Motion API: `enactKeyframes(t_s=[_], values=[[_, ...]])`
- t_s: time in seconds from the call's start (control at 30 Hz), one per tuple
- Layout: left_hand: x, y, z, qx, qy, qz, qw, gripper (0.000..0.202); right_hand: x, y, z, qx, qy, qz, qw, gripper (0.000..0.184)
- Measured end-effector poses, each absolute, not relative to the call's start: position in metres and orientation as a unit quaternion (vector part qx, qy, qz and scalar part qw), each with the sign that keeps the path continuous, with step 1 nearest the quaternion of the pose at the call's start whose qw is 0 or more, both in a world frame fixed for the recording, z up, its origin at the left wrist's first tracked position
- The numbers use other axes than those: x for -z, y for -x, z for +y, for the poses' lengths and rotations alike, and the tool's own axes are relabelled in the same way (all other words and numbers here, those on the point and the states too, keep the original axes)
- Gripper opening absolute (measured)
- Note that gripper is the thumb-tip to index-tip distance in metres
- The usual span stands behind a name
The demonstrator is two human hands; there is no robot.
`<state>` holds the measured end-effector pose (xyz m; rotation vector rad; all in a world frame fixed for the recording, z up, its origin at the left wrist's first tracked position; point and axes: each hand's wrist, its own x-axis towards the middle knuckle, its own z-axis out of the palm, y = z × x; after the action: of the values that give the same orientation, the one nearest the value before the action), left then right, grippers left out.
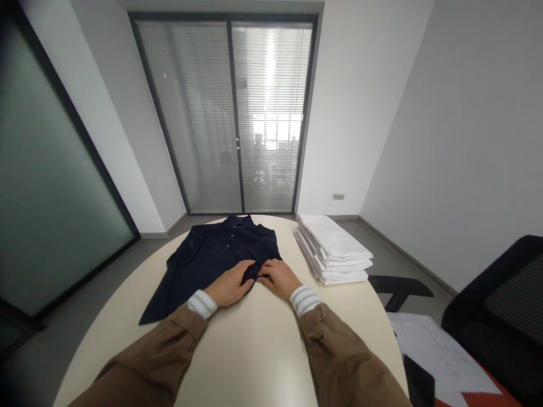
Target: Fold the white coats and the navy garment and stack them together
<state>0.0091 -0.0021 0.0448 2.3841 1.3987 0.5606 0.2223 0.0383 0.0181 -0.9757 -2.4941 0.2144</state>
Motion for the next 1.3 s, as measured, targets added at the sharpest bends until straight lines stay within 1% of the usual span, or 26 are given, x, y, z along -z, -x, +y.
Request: enactKeyframes(t_s=[0.07, 0.17, 0.2, 0.23, 0.3, 0.37, 0.43, 0.47, 0.57, 0.7, 0.87, 0.9, 0.97, 1.03, 1.1, 1.17, 1.27, 1.3], values=[[-0.047, -0.008, -0.004, -0.191, -0.847, 0.470, 0.160, 0.059, -0.016, -0.225, 0.043, -0.077, 0.407, -0.877, 0.242, 0.024], [-0.053, -0.007, -0.006, -0.164, -0.860, 0.467, 0.125, 0.079, -0.010, -0.231, 0.051, -0.106, 0.503, -0.801, 0.308, 0.025], [-0.056, -0.006, -0.006, -0.159, -0.860, 0.474, 0.102, 0.082, -0.008, -0.233, 0.054, -0.116, 0.524, -0.776, 0.332, 0.026], [-0.059, -0.005, -0.006, -0.159, -0.857, 0.485, 0.075, 0.081, -0.006, -0.235, 0.057, -0.122, 0.538, -0.756, 0.353, 0.026], [-0.064, -0.003, -0.004, -0.171, -0.842, 0.512, 0.022, 0.066, -0.003, -0.239, 0.061, -0.116, 0.549, -0.736, 0.379, 0.028], [-0.066, 0.000, -0.001, -0.191, -0.813, 0.550, -0.006, 0.043, -0.003, -0.240, 0.062, -0.096, 0.561, -0.727, 0.384, 0.029], [-0.066, 0.004, 0.004, -0.209, -0.780, 0.590, 0.003, 0.023, -0.004, -0.239, 0.060, -0.085, 0.580, -0.716, 0.378, 0.028], [-0.064, 0.006, 0.006, -0.219, -0.766, 0.604, 0.014, 0.017, -0.006, -0.238, 0.057, -0.088, 0.589, -0.711, 0.374, 0.028], [-0.057, 0.013, 0.015, -0.262, -0.743, 0.614, 0.050, 0.012, -0.011, -0.232, 0.048, -0.139, 0.577, -0.715, 0.369, 0.031], [-0.046, 0.019, 0.024, -0.322, -0.722, 0.606, 0.090, 0.008, -0.018, -0.222, 0.035, -0.219, 0.499, -0.753, 0.369, 0.039], [-0.045, 0.019, 0.026, -0.327, -0.732, 0.588, 0.110, 0.015, -0.019, -0.213, 0.027, -0.259, 0.447, -0.777, 0.359, 0.066], [-0.046, 0.019, 0.025, -0.320, -0.733, 0.590, 0.108, 0.016, -0.017, -0.212, 0.028, -0.260, 0.447, -0.774, 0.366, 0.066], [-0.048, 0.017, 0.024, -0.311, -0.730, 0.599, 0.105, 0.018, -0.012, -0.209, 0.031, -0.266, 0.442, -0.760, 0.395, 0.059], [-0.050, 0.016, 0.024, -0.309, -0.722, 0.610, 0.103, 0.020, -0.007, -0.208, 0.035, -0.280, 0.431, -0.735, 0.442, 0.054], [-0.051, 0.015, 0.023, -0.307, -0.713, 0.623, 0.097, 0.021, -0.003, -0.207, 0.041, -0.298, 0.424, -0.700, 0.492, 0.053], [-0.053, 0.014, 0.021, -0.303, -0.707, 0.633, 0.081, 0.020, 0.000, -0.209, 0.047, -0.317, 0.425, -0.664, 0.528, 0.049], [-0.056, 0.012, 0.015, -0.296, -0.716, 0.631, 0.042, 0.017, 0.001, -0.214, 0.055, -0.338, 0.428, -0.618, 0.566, 0.037], [-0.057, 0.011, 0.013, -0.291, -0.721, 0.628, 0.026, 0.016, 0.001, -0.215, 0.057, -0.351, 0.429, -0.601, 0.576, 0.035]])
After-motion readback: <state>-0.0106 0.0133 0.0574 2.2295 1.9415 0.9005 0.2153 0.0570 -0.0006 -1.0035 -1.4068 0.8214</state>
